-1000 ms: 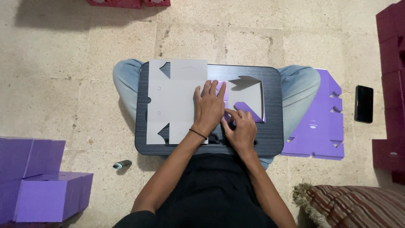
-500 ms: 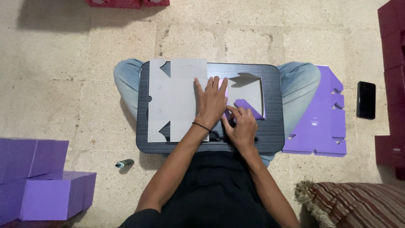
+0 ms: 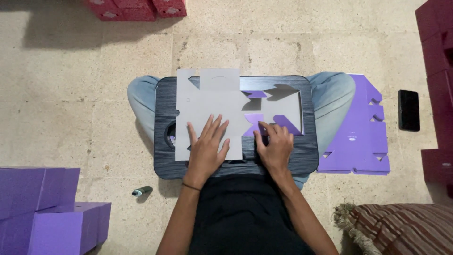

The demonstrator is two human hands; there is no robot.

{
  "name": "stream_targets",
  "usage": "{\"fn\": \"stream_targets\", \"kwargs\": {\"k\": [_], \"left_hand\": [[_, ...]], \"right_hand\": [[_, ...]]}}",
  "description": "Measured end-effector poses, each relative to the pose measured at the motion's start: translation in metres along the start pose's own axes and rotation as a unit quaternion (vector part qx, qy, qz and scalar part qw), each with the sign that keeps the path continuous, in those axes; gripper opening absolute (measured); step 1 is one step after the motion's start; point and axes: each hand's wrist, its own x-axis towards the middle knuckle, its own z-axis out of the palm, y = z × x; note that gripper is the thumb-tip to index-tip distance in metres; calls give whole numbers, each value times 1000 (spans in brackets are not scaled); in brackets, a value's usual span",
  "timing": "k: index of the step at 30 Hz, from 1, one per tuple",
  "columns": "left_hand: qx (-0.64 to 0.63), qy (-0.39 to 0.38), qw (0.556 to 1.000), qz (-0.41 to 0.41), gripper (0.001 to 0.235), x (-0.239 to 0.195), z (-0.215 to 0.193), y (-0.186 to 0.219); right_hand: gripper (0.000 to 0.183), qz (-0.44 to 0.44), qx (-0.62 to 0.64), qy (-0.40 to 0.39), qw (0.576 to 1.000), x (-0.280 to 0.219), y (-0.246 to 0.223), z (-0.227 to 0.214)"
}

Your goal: The person sits on the floor and assembles a purple cardboard box by folding the pre-cut flaps and tucking them into place. They then pick up a separate purple lid and place it on top of the assembled box.

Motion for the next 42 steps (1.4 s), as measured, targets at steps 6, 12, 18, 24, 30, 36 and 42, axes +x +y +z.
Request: {"fn": "stream_targets", "kwargs": {"k": [6, 12, 18, 24, 30, 36, 42], "left_hand": [[12, -9, 999, 51, 62, -32, 20, -19], [-19, 22, 998, 59, 56, -25, 25, -13], [-93, 74, 993, 16, 43, -9, 33, -23], [-191, 169, 965, -53, 50, 4, 42, -37], [-219, 239, 945, -41, 42, 5, 45, -33], [-68, 205, 976, -11, 28, 3, 50, -30], [14, 157, 987, -31, 39, 3, 45, -28]], "right_hand": [[24, -14, 78, 74, 994, -3, 8, 0], [44, -11, 235, 3, 972, 6, -1, -15], [43, -15, 288, -71, 955, 12, 10, -27], [7, -19, 266, -72, 961, 12, 14, -14], [12, 6, 190, -50, 980, 9, 19, 7], [44, -1, 160, -26, 987, 9, -3, -1], [48, -65, 20, -70, 995, 9, -13, -1]]}}
